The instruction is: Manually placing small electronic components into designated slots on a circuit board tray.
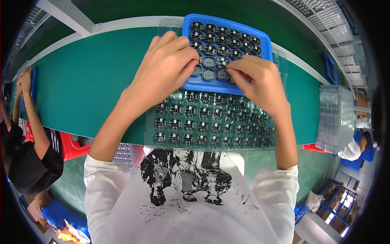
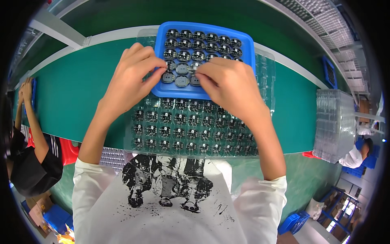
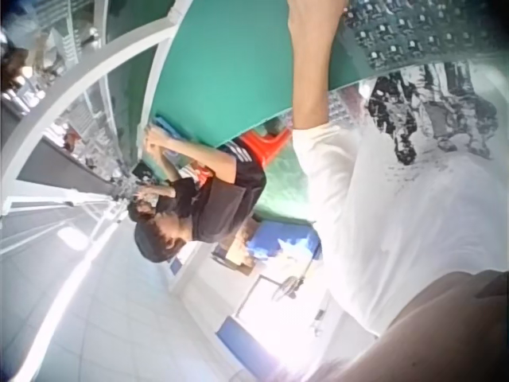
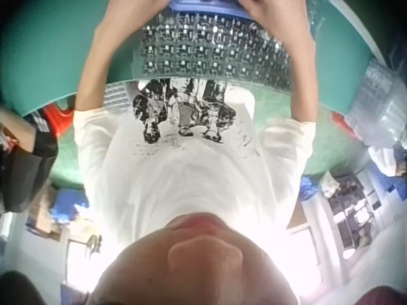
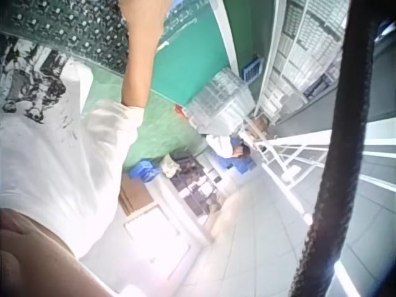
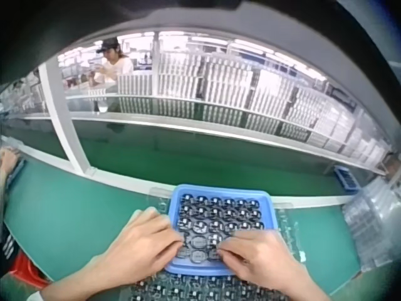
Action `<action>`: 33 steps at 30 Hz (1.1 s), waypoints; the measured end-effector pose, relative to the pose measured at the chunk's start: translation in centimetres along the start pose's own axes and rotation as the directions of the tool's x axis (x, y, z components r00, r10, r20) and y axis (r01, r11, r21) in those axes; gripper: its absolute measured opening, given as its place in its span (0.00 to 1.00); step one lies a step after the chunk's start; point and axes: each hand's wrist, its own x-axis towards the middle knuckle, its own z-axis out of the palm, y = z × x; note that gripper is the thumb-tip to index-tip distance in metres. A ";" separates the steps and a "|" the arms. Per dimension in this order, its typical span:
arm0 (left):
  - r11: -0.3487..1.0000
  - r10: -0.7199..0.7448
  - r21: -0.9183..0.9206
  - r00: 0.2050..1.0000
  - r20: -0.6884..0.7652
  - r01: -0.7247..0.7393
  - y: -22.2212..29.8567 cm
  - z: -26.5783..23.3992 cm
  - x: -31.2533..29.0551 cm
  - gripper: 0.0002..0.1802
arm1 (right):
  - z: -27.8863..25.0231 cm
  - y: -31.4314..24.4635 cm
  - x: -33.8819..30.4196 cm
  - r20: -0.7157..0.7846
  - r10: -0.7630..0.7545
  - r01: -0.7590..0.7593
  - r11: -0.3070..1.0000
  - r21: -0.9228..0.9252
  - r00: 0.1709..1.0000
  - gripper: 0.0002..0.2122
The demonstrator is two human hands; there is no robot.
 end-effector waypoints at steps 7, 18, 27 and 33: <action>1.000 -0.006 0.023 1.000 0.028 0.006 -1.1 0.8 0.3 0.03 | 1.9 -0.1 1.9 0.030 -0.026 0.028 0.997 -0.073 0.999 0.03; 0.999 0.017 0.036 0.992 0.126 -0.022 -1.3 0.9 0.1 0.02 | 2.6 -0.4 2.1 0.068 -0.028 0.032 0.997 -0.067 0.997 0.03; 1.000 -0.008 0.024 0.986 0.167 0.004 -1.2 0.9 0.4 0.03 | 3.2 -0.1 1.6 0.073 -0.025 0.029 0.998 -0.062 0.997 0.03; 0.991 -0.047 -0.122 0.998 0.028 0.050 -0.5 -1.9 0.3 0.10 | 0.9 -1.9 0.6 -0.132 0.030 -0.025 0.999 0.039 0.991 0.06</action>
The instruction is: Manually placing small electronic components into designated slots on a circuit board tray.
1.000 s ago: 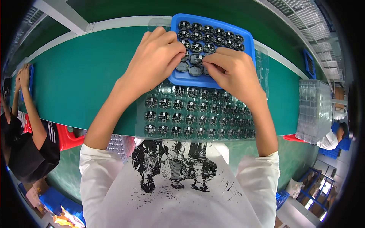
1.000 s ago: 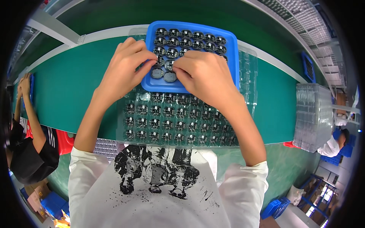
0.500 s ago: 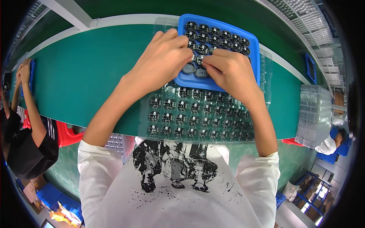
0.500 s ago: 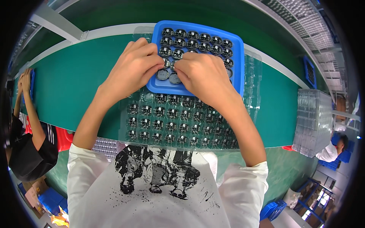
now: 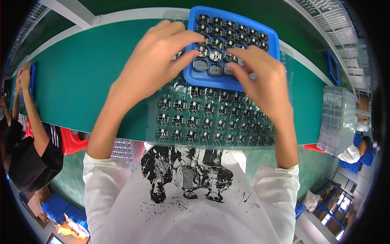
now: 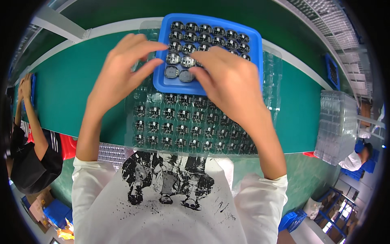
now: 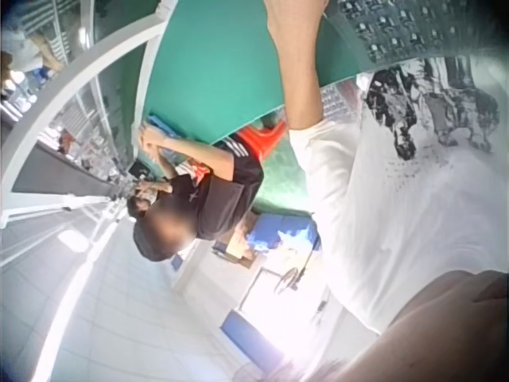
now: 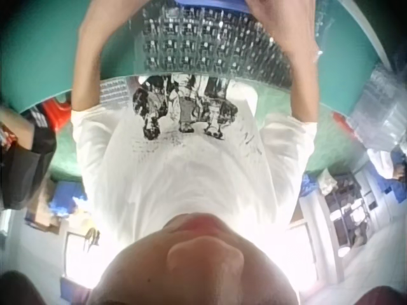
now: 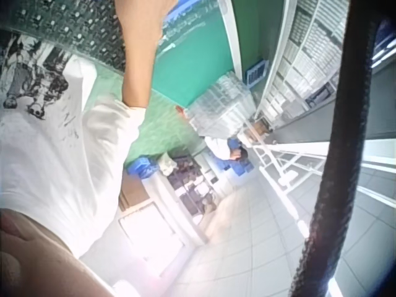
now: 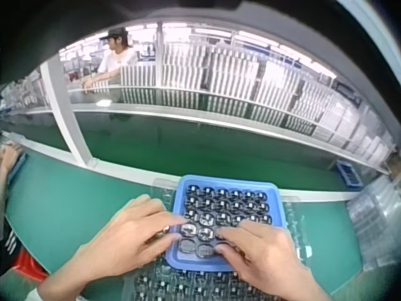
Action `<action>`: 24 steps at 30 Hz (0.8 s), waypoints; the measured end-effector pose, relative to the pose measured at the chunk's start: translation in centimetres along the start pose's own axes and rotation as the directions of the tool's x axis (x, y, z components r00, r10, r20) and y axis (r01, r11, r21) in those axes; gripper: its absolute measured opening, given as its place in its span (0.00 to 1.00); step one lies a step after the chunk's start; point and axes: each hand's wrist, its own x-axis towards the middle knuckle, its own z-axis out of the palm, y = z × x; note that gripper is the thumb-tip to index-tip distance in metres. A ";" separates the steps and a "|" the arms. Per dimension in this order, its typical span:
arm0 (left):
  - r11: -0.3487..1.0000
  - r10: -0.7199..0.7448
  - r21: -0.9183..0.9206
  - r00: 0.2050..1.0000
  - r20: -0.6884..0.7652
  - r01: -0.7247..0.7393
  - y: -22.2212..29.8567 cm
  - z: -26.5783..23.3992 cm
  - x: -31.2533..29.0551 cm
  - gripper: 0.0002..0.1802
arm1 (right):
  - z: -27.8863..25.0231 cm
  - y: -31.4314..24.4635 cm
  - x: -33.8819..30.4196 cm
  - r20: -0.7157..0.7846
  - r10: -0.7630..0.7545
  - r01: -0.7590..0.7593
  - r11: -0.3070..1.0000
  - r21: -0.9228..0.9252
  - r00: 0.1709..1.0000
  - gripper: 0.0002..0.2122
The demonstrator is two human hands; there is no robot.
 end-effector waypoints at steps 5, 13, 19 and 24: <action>0.998 -0.048 -0.027 0.984 0.169 0.054 3.7 -1.0 -3.7 0.11 | -3.5 -0.4 -4.3 0.216 0.123 -0.125 0.992 -0.006 0.969 0.05; 0.995 -0.041 0.093 0.982 0.186 0.024 2.6 1.5 -4.5 0.05 | -2.2 0.0 -6.1 0.292 0.130 -0.090 0.985 -0.149 0.947 0.06; 0.994 -0.040 0.109 0.983 0.180 0.020 2.4 2.3 -4.3 0.05 | -1.8 0.4 -6.2 0.235 0.109 -0.063 0.979 -0.196 0.966 0.06; 0.988 -0.058 0.148 0.982 0.178 0.032 2.9 3.1 -4.3 0.05 | -3.1 1.0 -7.6 0.210 0.210 -0.162 0.961 -0.223 0.955 0.07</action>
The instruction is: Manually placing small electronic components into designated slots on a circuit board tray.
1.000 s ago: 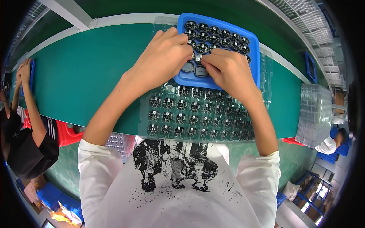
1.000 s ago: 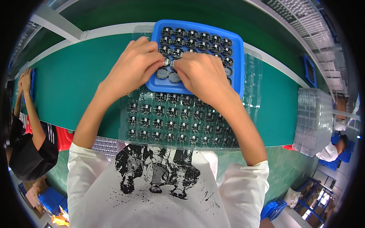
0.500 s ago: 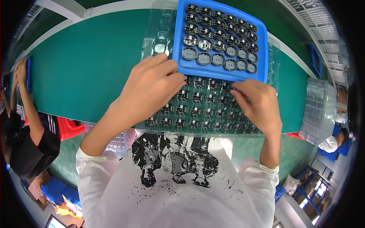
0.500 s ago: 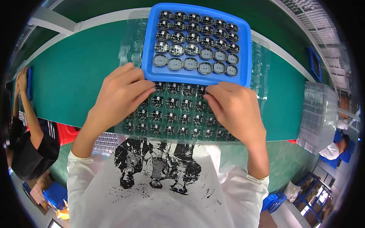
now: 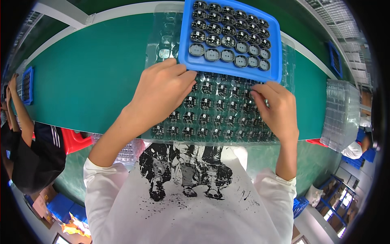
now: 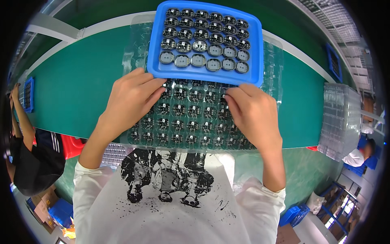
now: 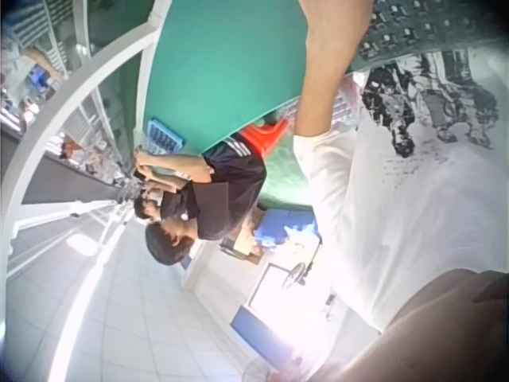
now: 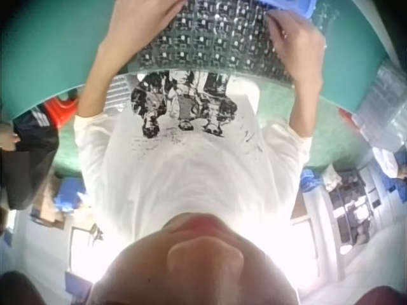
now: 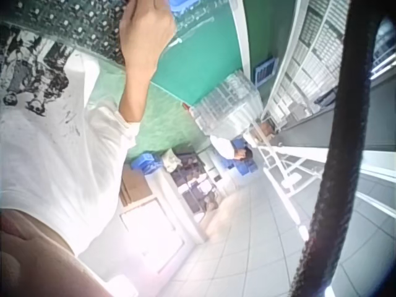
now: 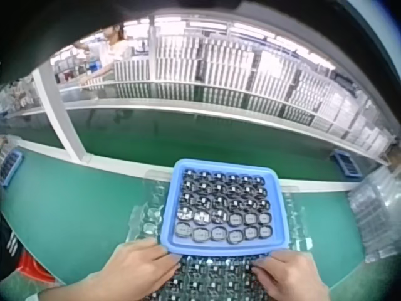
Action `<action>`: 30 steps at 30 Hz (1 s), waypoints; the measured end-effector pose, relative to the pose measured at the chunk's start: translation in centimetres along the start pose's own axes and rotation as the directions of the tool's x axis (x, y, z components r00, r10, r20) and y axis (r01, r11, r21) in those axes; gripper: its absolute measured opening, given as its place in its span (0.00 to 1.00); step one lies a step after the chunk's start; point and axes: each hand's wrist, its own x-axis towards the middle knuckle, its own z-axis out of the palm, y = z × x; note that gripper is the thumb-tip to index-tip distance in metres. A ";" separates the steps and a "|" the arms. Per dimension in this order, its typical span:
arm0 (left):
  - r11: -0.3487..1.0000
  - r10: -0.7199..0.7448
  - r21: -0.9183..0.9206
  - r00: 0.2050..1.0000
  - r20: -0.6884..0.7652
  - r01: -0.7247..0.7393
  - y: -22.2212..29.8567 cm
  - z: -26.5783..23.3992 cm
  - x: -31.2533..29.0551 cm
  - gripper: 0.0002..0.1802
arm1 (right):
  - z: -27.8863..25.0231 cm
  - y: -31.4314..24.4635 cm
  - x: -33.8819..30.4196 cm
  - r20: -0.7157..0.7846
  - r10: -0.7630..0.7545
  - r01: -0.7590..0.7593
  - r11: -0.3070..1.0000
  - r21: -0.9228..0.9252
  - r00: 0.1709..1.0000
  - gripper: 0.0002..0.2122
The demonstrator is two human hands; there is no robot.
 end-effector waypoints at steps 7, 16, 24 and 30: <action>0.994 -0.003 0.111 1.000 0.014 0.001 0.1 1.6 0.2 0.03 | 1.6 0.1 -1.0 -0.076 0.137 -0.140 0.990 -0.028 0.988 0.07; 0.992 -0.028 -0.125 0.981 -0.194 0.003 0.2 -0.4 0.2 0.04 | 0.1 0.2 -0.9 -0.100 0.032 -0.026 0.998 0.060 0.994 0.05; 0.997 0.028 -0.067 0.985 -0.172 -0.040 -1.8 -1.6 3.6 0.03 | -0.9 1.4 4.2 -0.203 -0.006 0.013 0.999 0.035 0.979 0.04; 0.994 -0.007 -0.110 0.984 -0.176 -0.013 -2.6 -0.9 3.7 0.02 | 0.4 1.7 6.9 -0.105 -0.076 0.065 0.993 -0.100 0.992 0.03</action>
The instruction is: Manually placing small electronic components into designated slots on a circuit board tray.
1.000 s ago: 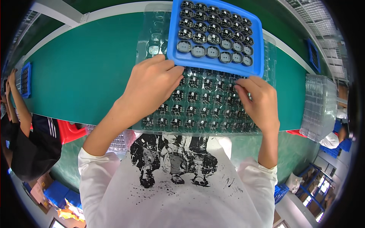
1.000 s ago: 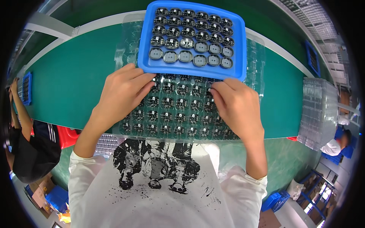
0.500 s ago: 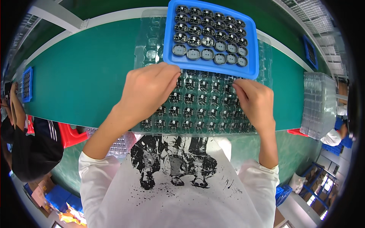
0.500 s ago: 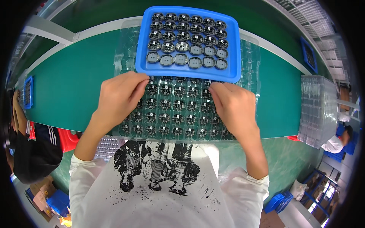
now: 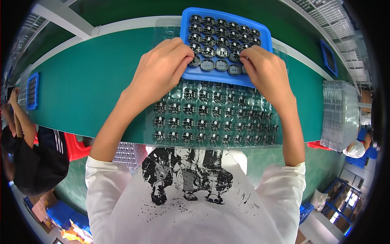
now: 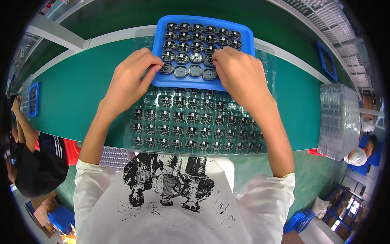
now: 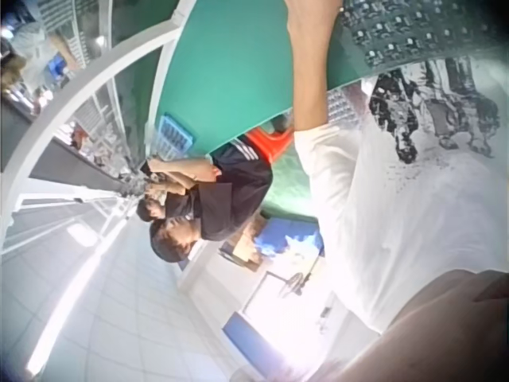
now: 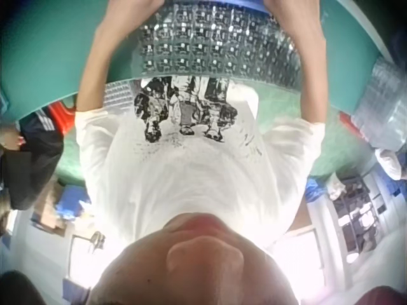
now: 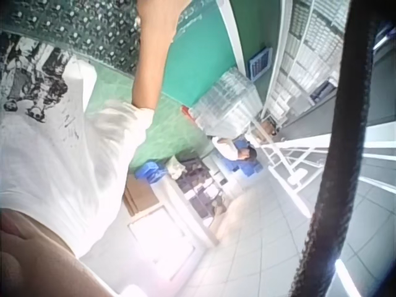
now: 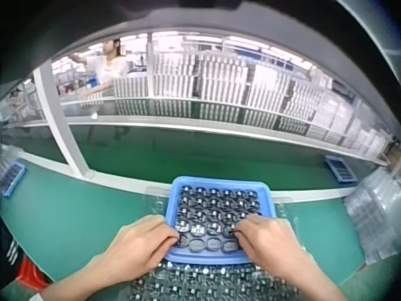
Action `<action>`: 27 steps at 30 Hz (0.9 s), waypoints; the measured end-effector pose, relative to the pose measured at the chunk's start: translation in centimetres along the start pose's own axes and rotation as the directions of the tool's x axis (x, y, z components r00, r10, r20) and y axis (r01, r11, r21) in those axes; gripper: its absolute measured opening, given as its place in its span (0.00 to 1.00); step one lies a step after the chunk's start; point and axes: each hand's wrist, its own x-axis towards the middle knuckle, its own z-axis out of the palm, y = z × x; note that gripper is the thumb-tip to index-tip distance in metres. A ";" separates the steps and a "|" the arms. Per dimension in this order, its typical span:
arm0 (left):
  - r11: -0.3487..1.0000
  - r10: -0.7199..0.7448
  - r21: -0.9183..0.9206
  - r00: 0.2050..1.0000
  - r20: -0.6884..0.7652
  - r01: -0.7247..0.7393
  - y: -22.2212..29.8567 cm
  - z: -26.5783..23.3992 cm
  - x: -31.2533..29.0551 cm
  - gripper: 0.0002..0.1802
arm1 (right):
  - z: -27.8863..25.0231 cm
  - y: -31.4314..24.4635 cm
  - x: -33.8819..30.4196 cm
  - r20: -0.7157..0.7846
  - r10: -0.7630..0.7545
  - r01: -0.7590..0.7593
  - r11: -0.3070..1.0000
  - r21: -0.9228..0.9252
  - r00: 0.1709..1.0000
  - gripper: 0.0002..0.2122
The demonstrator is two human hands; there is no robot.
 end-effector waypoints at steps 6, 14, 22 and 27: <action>0.998 0.004 0.056 1.000 0.021 -0.005 0.0 0.2 0.0 0.05 | 0.3 0.1 0.8 0.113 -0.043 0.051 0.996 -0.067 0.993 0.04; 0.998 0.031 0.060 0.999 0.026 -0.033 -0.2 0.4 0.0 0.05 | -0.1 0.1 1.1 0.145 -0.076 0.087 0.993 -0.077 0.987 0.03; 0.998 0.057 0.034 0.998 0.013 -0.058 -0.2 0.4 0.0 0.05 | 0.3 0.2 1.1 0.121 -0.135 0.144 0.987 -0.073 0.983 0.03; 0.994 0.091 0.054 0.996 0.008 -0.091 -0.7 0.5 -0.1 0.04 | 0.6 0.4 1.0 0.093 -0.167 0.173 0.983 -0.056 0.982 0.02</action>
